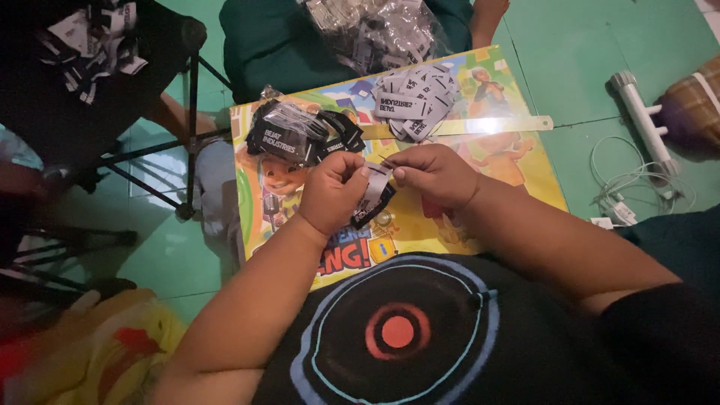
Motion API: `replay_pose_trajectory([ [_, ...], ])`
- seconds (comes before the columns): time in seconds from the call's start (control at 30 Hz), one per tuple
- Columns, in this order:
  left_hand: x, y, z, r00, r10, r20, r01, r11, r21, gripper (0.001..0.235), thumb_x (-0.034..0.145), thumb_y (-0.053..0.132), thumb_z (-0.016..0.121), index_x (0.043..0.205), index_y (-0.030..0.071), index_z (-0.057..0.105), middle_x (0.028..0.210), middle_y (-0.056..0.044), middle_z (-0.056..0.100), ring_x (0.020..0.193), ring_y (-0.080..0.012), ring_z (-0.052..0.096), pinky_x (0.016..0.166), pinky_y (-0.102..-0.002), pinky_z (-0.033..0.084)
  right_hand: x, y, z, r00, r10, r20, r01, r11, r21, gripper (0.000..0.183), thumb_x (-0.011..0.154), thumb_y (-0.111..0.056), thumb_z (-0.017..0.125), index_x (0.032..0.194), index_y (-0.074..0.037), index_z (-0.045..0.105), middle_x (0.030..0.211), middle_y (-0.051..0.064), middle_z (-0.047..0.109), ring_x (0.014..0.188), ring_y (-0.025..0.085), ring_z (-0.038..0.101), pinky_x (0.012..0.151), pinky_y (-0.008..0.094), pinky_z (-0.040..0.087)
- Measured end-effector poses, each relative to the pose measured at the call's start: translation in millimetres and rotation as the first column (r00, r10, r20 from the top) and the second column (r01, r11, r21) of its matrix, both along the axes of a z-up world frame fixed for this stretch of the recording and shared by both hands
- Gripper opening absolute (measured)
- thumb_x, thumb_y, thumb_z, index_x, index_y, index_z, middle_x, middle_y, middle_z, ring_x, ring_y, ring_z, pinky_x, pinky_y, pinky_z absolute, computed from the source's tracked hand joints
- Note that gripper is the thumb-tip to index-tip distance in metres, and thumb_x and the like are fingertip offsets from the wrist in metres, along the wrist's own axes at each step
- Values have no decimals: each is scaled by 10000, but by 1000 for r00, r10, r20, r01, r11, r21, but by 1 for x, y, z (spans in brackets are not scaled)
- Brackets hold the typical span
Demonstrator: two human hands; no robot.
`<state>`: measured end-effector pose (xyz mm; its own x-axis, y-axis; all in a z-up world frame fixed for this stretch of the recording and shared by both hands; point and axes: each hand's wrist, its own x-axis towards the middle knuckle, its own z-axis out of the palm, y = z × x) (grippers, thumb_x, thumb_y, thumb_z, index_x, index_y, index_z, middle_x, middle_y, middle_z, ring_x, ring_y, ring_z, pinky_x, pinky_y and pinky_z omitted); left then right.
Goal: The person repeatedly picks up small rectangular tags from a table and folds them in half by hand. The tags are handled one at a time and placed back on the table after folding.
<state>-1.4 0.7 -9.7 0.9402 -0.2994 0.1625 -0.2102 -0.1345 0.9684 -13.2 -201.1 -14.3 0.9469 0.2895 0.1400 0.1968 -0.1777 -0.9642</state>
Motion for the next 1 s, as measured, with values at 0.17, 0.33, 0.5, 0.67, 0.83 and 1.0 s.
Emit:
replay_pose_trajectory([
  [0.17,5,-1,-15,1000,15,-23,-16,999,-46,79,790,116,638,833,50,642,539,-13,557,531,-84,531,523,-216,448,0,-2,-13,999,20,-35,-19,1000,23,212,841,-168,557,957,-62,698,705,117,625,683,216,568,665,357,475],
  [0.33,9,-2,-26,999,30,19,-30,999,23,107,763,166,688,831,90,658,510,-10,575,490,-95,571,479,-200,457,1,-3,-9,997,58,-56,-56,998,34,214,838,-137,558,980,-61,700,719,142,623,683,241,578,653,349,480],
  [0.5,5,-3,-17,999,19,45,-21,999,42,103,762,183,703,833,112,681,482,-20,539,498,-112,550,509,-216,463,1,-3,-13,996,90,-25,-90,996,4,226,839,-134,560,997,-31,685,773,151,640,752,237,598,693,383,491],
  [0.67,1,-3,-11,1000,6,14,-7,998,59,106,799,206,666,848,111,670,498,-16,546,513,-109,547,543,-230,473,-5,3,-7,997,70,-35,-69,997,26,217,833,-94,584,1012,-17,679,796,171,643,764,260,617,701,386,504],
  [0.83,1,-2,-4,998,-60,-36,59,998,-28,129,849,188,610,883,68,643,596,-46,612,576,-95,534,589,-251,473,-6,6,-11,1000,17,-15,-16,999,38,213,830,-111,595,996,-6,676,801,189,636,791,298,620,729,417,500],
  [1.0,3,-2,-5,991,-123,-52,115,986,-124,152,882,176,576,908,28,602,673,-76,623,647,-97,518,614,-253,458,-6,6,-15,999,7,37,-7,1000,-18,187,840,-119,603,975,-15,680,811,192,642,801,321,630,733,419,508],
])
